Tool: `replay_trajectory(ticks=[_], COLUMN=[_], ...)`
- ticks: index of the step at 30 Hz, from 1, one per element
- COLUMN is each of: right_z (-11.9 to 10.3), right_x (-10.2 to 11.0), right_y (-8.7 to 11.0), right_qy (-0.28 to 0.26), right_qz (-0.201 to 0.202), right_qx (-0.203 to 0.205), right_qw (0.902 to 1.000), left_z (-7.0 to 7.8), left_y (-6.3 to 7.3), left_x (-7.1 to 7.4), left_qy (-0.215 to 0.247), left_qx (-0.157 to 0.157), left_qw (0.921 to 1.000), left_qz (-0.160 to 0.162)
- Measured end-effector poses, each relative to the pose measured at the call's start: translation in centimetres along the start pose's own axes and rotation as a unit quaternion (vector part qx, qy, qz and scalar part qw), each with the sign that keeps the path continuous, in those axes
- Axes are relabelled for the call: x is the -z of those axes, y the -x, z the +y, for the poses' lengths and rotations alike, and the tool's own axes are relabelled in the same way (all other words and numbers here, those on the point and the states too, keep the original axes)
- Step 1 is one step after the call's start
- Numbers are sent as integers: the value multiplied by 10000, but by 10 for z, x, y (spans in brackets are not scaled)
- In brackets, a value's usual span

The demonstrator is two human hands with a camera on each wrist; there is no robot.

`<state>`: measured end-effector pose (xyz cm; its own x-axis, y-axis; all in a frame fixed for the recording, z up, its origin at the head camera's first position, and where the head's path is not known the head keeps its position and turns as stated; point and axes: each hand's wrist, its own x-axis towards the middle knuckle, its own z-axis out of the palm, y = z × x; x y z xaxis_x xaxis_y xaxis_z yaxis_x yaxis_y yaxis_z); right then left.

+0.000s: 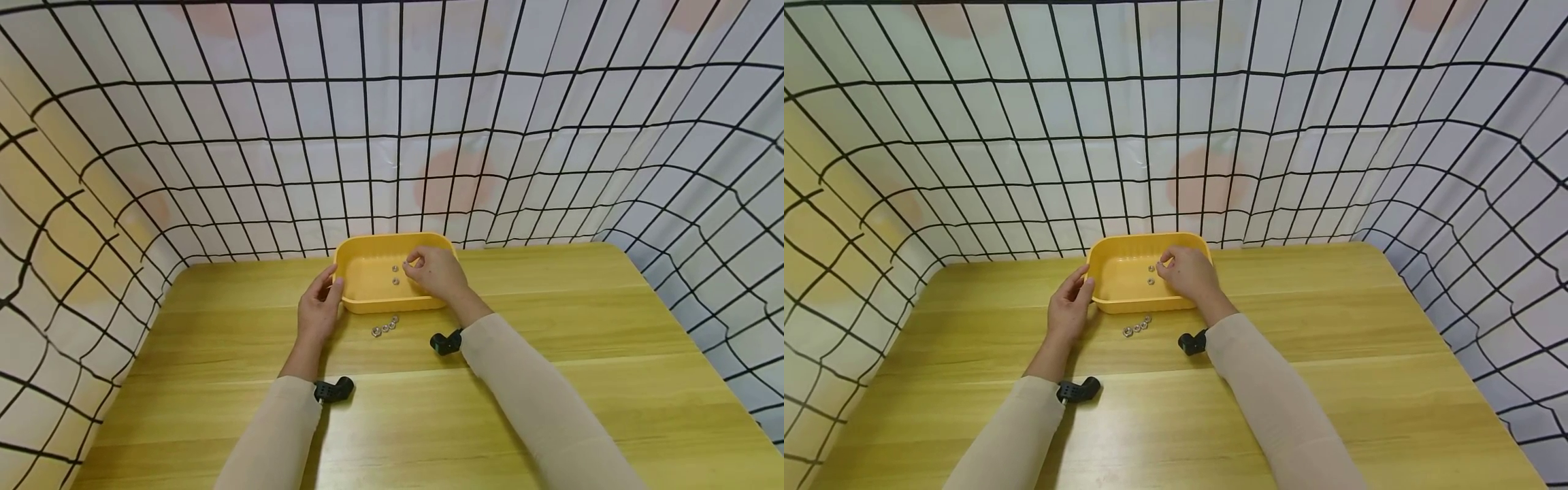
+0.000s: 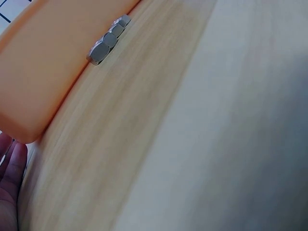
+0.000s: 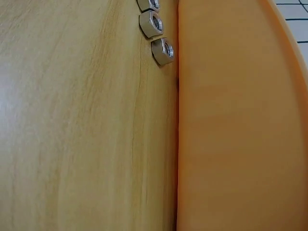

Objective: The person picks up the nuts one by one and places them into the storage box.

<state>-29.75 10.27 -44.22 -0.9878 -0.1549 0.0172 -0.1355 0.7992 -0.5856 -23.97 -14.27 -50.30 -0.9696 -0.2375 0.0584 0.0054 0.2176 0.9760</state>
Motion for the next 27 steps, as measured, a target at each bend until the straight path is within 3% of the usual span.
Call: replay_trajectory(ticks=[27], right_z=[4], right_x=[-1], right_y=[1], right_qy=[-333], right_qz=[252], right_qx=[144], right_qw=[9990], left_z=[-1], left_y=[0], left_x=[0], left_qy=[-34], left_qx=[46], left_qw=[10000], left_qz=[-19])
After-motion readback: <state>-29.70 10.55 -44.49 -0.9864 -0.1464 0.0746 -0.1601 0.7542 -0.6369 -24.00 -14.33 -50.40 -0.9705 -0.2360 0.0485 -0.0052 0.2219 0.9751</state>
